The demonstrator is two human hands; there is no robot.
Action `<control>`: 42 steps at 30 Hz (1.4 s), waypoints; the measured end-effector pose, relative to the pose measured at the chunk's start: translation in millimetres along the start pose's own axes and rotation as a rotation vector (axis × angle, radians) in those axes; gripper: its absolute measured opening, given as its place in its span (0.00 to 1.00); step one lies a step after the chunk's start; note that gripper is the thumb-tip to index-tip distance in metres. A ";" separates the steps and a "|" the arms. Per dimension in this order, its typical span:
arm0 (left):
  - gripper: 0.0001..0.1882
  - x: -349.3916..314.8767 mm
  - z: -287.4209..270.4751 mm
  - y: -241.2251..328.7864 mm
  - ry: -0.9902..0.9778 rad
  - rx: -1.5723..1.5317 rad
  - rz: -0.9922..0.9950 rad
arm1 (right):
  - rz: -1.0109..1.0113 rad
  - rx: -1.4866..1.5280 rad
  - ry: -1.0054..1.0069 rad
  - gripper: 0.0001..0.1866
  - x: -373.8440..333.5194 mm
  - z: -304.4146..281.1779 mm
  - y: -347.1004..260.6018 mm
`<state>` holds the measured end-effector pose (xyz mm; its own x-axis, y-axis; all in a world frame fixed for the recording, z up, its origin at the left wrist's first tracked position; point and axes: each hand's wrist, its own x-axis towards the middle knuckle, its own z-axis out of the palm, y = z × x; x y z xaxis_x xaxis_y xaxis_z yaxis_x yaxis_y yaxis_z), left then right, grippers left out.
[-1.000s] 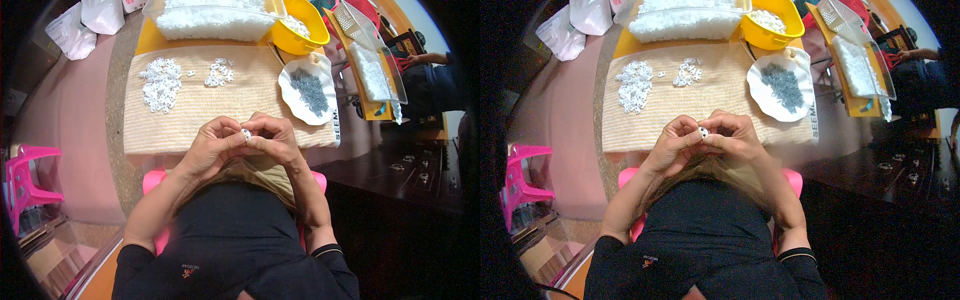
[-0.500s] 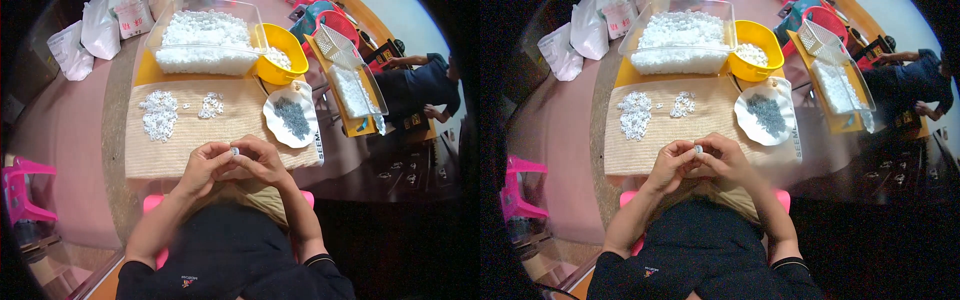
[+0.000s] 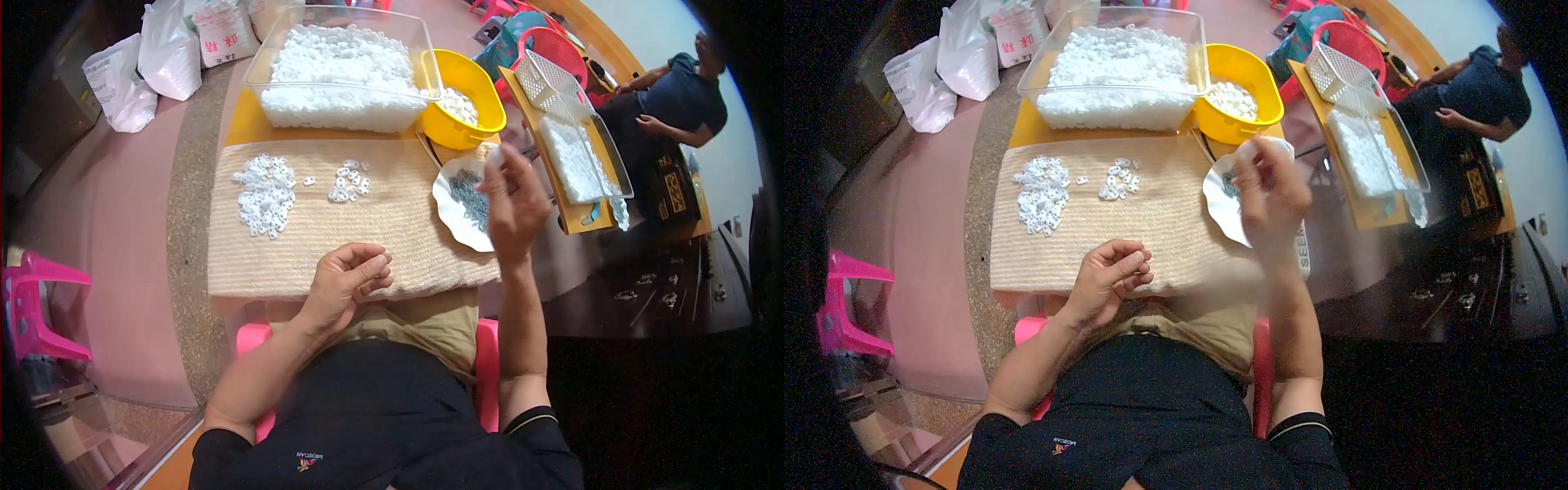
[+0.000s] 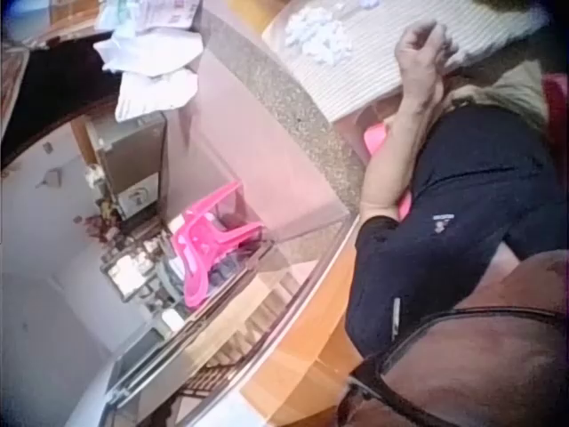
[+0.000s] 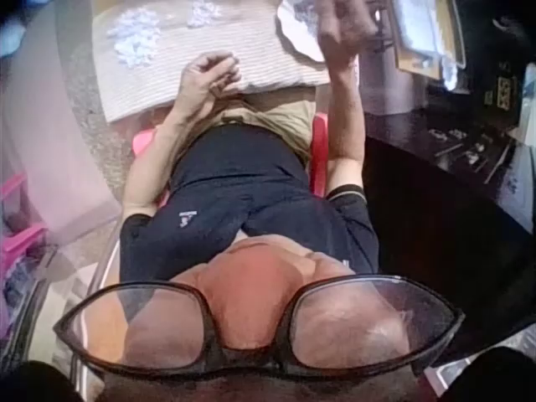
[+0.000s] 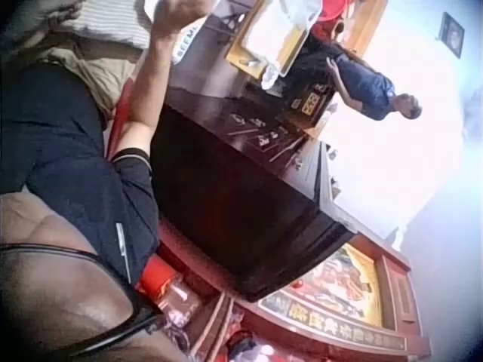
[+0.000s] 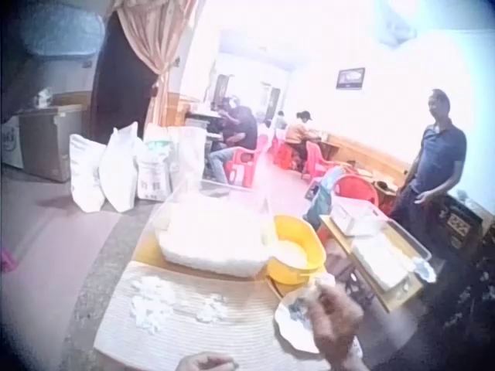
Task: The recorder is assembling small white plastic components by manually inserting small blue pins into them.
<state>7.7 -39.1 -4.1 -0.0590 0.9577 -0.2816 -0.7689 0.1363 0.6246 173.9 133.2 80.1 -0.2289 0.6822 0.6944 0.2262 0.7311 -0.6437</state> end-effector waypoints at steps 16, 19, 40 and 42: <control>0.07 -2.1 -5.6 0.5 0.055 -0.001 -0.005 | 0.144 0.019 -0.495 0.07 10.3 59.4 45.7; 0.07 0.8 -6.5 -4.4 0.037 -0.013 -0.007 | 0.133 -0.102 -0.646 0.10 -11.4 84.7 46.9; 0.07 -0.3 -7.7 0.1 0.048 -0.010 0.048 | -0.066 -0.355 -0.820 0.08 -19.4 116.7 42.8; 0.07 -0.1 -7.0 0.1 0.056 -0.012 0.047 | -0.073 -0.349 -0.790 0.08 -20.9 115.9 44.9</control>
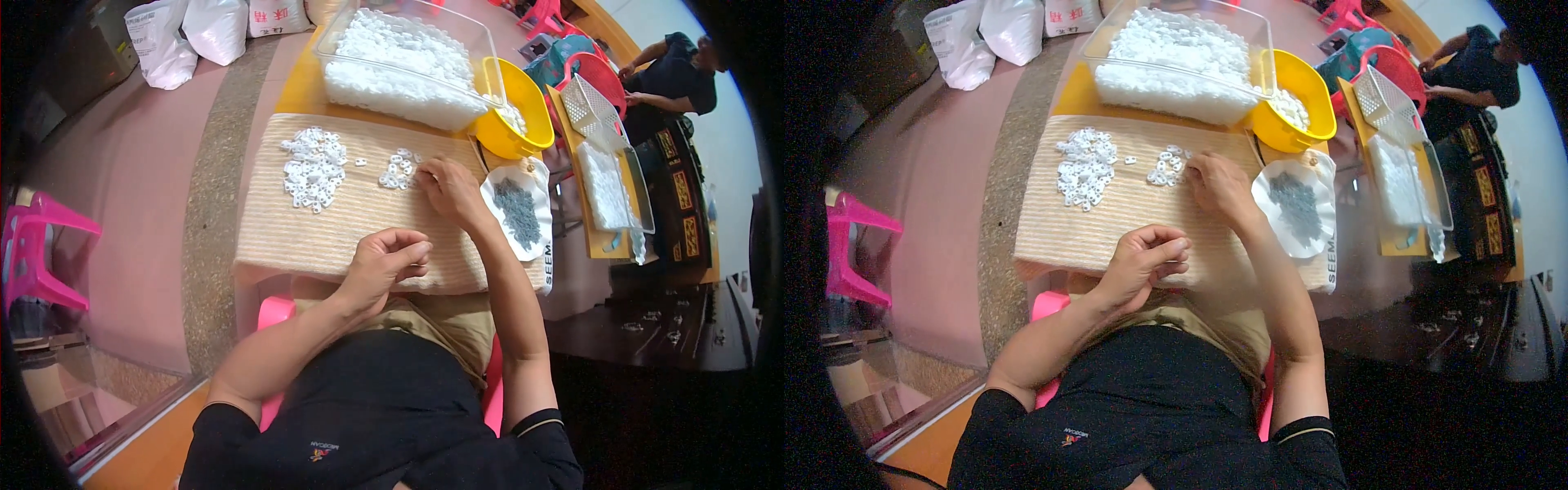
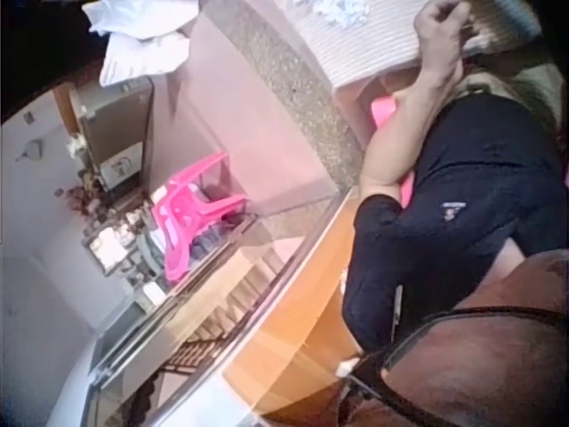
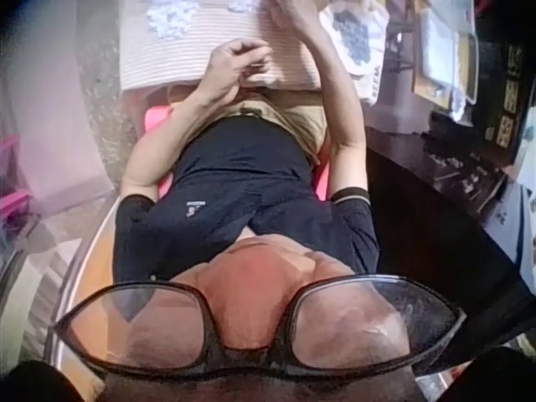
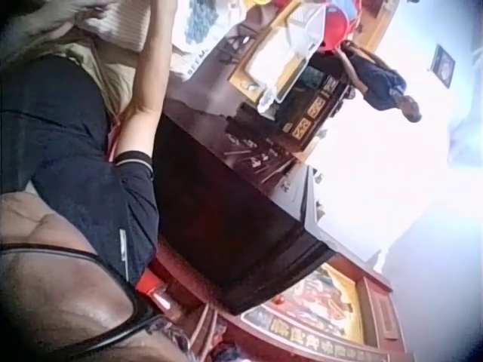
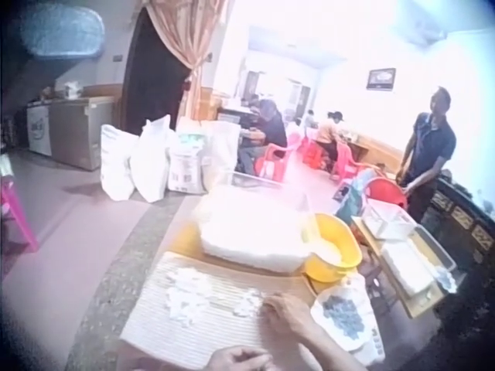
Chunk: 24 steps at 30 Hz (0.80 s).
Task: The recorder is assembling small white plastic components by manually inserting small blue pins into them.
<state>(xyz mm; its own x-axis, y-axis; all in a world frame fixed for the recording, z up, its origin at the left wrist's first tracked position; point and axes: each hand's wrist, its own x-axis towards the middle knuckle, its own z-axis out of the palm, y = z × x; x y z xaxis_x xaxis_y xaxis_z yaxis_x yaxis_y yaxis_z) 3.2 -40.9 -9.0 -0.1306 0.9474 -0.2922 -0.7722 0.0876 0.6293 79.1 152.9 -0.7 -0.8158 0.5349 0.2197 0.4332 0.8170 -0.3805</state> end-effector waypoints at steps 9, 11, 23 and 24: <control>0.06 1.0 -0.9 -1.5 0.046 -0.021 0.001 | 0.078 -0.030 -0.166 0.09 11.1 -10.9 -10.7; 0.06 0.9 -1.8 -1.6 0.046 -0.020 0.005 | 0.004 0.043 -0.097 0.09 16.1 -11.4 -17.3; 0.06 0.5 -0.7 -0.4 0.067 -0.025 0.019 | -0.064 -0.100 -0.101 0.12 36.4 3.3 -22.8; 0.06 0.4 -0.4 0.0 0.068 -0.022 0.024 | -0.064 -0.101 -0.103 0.12 36.9 2.7 -23.2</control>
<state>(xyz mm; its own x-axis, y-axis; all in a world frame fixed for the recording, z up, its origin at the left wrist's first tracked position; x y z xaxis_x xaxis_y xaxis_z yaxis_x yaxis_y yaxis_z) 2.8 -40.6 -9.4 -0.1904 0.9258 -0.3264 -0.7821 0.0579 0.6205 37.9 153.0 13.8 -0.8759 0.4601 0.1452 0.4109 0.8692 -0.2751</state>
